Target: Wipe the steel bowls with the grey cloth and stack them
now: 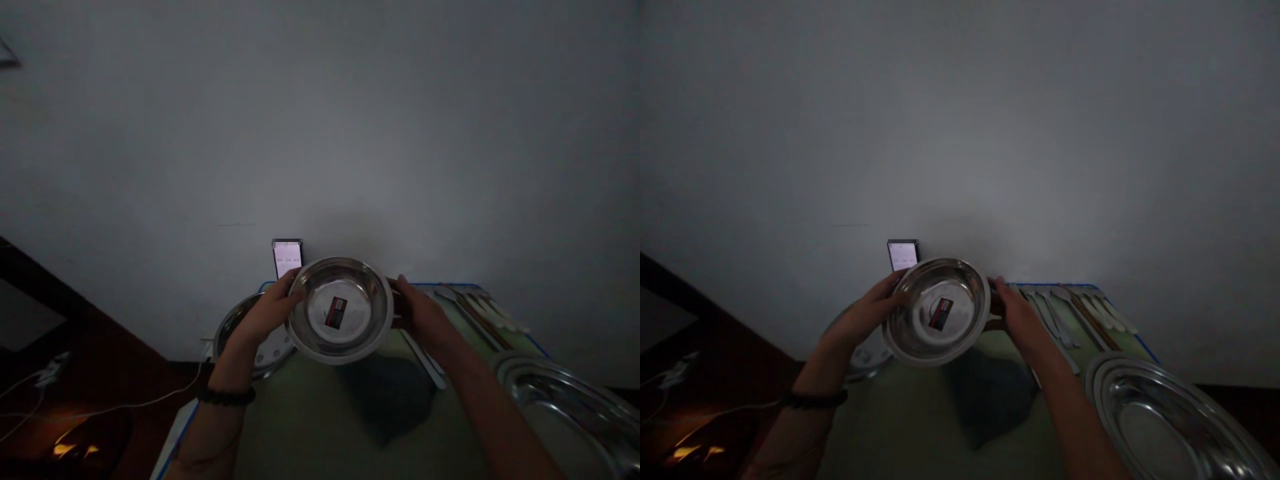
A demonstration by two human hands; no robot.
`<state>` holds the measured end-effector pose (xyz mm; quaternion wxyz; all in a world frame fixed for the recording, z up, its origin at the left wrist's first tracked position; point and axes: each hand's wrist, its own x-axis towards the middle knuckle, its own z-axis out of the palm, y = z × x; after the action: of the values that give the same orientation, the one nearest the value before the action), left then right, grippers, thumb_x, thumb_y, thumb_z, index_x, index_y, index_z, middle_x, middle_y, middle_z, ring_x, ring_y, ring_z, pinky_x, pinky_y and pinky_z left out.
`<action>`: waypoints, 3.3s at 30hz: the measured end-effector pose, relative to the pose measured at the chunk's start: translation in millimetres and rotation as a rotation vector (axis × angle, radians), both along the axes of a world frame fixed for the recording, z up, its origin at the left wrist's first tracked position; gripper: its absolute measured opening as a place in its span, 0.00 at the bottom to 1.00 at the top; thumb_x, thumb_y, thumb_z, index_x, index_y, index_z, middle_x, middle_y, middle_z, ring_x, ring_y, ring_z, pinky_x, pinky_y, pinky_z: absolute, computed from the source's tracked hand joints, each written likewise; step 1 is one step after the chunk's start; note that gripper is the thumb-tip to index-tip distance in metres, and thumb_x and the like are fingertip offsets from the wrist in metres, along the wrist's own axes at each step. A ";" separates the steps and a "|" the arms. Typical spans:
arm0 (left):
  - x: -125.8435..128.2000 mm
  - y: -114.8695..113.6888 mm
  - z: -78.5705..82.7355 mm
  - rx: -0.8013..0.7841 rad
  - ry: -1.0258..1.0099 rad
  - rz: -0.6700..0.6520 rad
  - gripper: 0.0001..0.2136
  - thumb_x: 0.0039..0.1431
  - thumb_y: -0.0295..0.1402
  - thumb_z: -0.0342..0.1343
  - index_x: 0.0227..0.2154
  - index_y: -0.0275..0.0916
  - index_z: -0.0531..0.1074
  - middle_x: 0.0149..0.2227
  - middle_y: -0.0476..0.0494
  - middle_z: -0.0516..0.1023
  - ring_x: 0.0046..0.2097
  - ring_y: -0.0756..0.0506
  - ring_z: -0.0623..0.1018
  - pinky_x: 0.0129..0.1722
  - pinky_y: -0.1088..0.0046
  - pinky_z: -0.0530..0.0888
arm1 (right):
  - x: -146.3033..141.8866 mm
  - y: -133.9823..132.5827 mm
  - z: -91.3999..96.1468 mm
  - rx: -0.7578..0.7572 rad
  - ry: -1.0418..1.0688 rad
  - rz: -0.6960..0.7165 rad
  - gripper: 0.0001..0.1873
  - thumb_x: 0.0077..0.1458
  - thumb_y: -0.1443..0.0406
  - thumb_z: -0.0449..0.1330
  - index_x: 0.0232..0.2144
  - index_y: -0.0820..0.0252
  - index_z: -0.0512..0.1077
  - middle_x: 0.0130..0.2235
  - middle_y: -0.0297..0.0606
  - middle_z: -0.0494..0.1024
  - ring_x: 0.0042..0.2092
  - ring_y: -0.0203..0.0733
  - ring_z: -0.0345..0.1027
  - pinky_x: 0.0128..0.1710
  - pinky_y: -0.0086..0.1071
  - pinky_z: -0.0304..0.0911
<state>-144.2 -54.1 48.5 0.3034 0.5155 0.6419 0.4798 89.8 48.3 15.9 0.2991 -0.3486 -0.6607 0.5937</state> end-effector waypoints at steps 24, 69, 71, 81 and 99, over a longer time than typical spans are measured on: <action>40.6 8.9 -2.6 -0.241 -0.001 -0.093 0.10 0.46 0.37 0.60 0.32 0.41 0.80 0.32 0.46 0.83 0.35 0.39 0.80 0.35 0.67 0.75 | 47.1 9.0 38.7 0.663 -0.351 -0.525 0.14 0.48 0.58 0.59 0.37 0.58 0.66 0.35 0.39 0.75 0.36 0.44 0.69 0.35 0.35 0.60; 97.0 -6.3 -117.0 0.120 -1.012 0.192 0.26 0.59 0.45 0.56 0.59 0.45 0.63 0.55 0.43 0.75 0.59 0.40 0.70 0.59 0.64 0.65 | 28.6 -2.4 21.0 0.725 -0.532 0.392 0.08 0.50 0.71 0.59 0.33 0.57 0.76 0.37 0.34 0.80 0.39 0.39 0.72 0.42 0.33 0.64; 96.2 -6.2 -118.0 0.120 -0.996 0.201 0.26 0.59 0.46 0.55 0.59 0.46 0.63 0.56 0.42 0.74 0.60 0.39 0.69 0.59 0.63 0.65 | 32.0 -2.4 18.9 0.604 -0.612 0.513 0.08 0.50 0.68 0.62 0.35 0.55 0.77 0.39 0.34 0.80 0.40 0.40 0.73 0.41 0.33 0.66; 100.7 -11.7 -120.8 0.093 -0.950 0.247 0.33 0.47 0.28 0.62 0.59 0.44 0.62 0.53 0.43 0.76 0.58 0.35 0.70 0.57 0.58 0.67 | -28.5 -21.2 -29.7 0.634 -0.465 0.176 0.18 0.62 0.62 0.50 0.50 0.66 0.67 0.52 0.51 0.68 0.51 0.43 0.68 0.54 0.38 0.60; 98.2 -20.4 -123.1 0.197 -0.695 0.013 0.32 0.53 0.40 0.62 0.61 0.48 0.60 0.65 0.49 0.61 0.68 0.42 0.53 0.66 0.69 0.51 | -70.0 -43.4 -58.7 0.151 -0.021 -0.397 0.23 0.60 0.57 0.43 0.54 0.61 0.52 0.58 0.55 0.64 0.60 0.49 0.60 0.60 0.44 0.52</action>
<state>-45.9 -74.5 -74.6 0.4493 0.3440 0.4545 0.6879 19.7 4.9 -42.8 0.4288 -0.4547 -0.6246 0.4683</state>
